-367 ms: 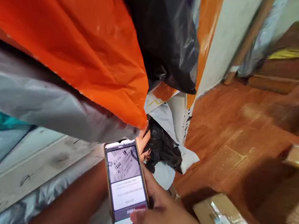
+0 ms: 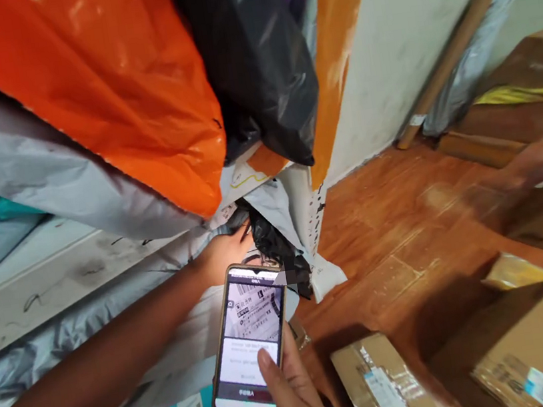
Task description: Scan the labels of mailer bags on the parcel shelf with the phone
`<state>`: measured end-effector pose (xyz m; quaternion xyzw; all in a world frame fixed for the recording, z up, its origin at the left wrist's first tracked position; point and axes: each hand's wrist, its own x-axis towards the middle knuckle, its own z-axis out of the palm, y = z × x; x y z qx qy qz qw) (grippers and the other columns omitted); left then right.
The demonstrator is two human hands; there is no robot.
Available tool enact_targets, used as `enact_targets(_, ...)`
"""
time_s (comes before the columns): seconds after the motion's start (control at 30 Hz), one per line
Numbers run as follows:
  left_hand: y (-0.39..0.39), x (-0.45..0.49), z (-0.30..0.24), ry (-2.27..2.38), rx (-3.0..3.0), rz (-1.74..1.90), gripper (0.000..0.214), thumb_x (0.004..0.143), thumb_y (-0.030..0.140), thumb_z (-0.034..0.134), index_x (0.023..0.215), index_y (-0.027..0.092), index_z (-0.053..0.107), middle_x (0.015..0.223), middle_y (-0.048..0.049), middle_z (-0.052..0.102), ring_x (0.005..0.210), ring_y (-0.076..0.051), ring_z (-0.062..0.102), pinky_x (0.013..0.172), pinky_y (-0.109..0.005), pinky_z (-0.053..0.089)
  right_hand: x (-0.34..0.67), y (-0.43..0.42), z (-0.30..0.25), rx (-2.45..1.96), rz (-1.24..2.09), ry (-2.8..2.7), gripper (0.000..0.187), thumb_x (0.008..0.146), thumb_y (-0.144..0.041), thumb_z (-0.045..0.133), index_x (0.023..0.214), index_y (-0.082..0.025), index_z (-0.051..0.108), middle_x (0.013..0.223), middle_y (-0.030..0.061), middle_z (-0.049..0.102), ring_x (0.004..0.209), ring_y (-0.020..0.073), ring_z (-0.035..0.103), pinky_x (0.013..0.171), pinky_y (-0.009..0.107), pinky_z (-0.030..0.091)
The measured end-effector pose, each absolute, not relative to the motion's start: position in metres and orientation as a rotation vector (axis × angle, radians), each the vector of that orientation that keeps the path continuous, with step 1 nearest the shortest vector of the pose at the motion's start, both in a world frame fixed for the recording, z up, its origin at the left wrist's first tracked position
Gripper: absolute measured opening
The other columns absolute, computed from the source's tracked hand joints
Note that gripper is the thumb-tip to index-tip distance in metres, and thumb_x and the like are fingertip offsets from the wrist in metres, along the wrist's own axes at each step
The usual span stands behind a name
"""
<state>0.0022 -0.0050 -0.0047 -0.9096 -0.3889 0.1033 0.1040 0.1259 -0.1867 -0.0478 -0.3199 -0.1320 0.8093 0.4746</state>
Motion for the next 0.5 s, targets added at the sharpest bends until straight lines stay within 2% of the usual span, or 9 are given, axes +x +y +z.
enact_targets(0.13,-0.004,0.001,-0.004,-1.1,-2.693,0.329,0.07,0.084,0.042,0.054,0.142,0.008,0.034,0.13,-0.0215,0.054,0.086,-0.032,0.068,0.065,-0.04,0.055,0.129,-0.195,-0.061,-0.819,1.897,-0.237,0.117,0.067,-0.058,0.076,0.146,-0.024,-0.003,0.088,0.0057,0.075,0.057,0.021,0.07,0.049,0.03,0.055)
enact_targets(0.3,-0.003,-0.001,-0.007,-1.045,-2.68,0.297,0.071,0.087,0.042,0.048,0.144,0.004,0.028,0.113,-0.0205,0.06,0.086,-0.032,0.068,0.066,-0.038,0.054,0.142,-0.211,-0.068,-0.82,1.913,-0.143,0.135,0.054,-0.041,0.09,0.143,-0.032,-0.01,0.077,-0.0006,0.076,0.05,0.0168,0.068,0.046,0.021,0.052)
enact_targets(0.4,-0.003,-0.002,-0.009,-1.03,-2.666,0.3,0.07,0.087,0.042,0.047,0.143,0.004,0.029,0.106,-0.0203,0.061,0.08,-0.033,0.068,0.064,-0.04,0.054,0.147,-0.214,-0.065,-0.849,1.908,-0.135,0.137,0.055,-0.04,0.089,0.143,-0.034,-0.015,0.077,-0.0032,0.076,0.044,0.0147,0.066,0.046,0.021,0.051)
enact_targets(0.5,-0.002,-0.004,-0.011,-0.998,-2.666,0.313,0.067,0.089,0.044,0.045,0.139,0.002,0.033,0.096,-0.0192,0.062,0.076,-0.034,0.068,0.061,-0.04,0.053,0.15,-0.214,-0.067,-0.867,1.928,-0.237,0.13,0.06,-0.045,0.086,0.145,-0.03,-0.011,0.08,-0.0009,0.075,0.045,0.0146,0.066,0.046,0.022,0.051)
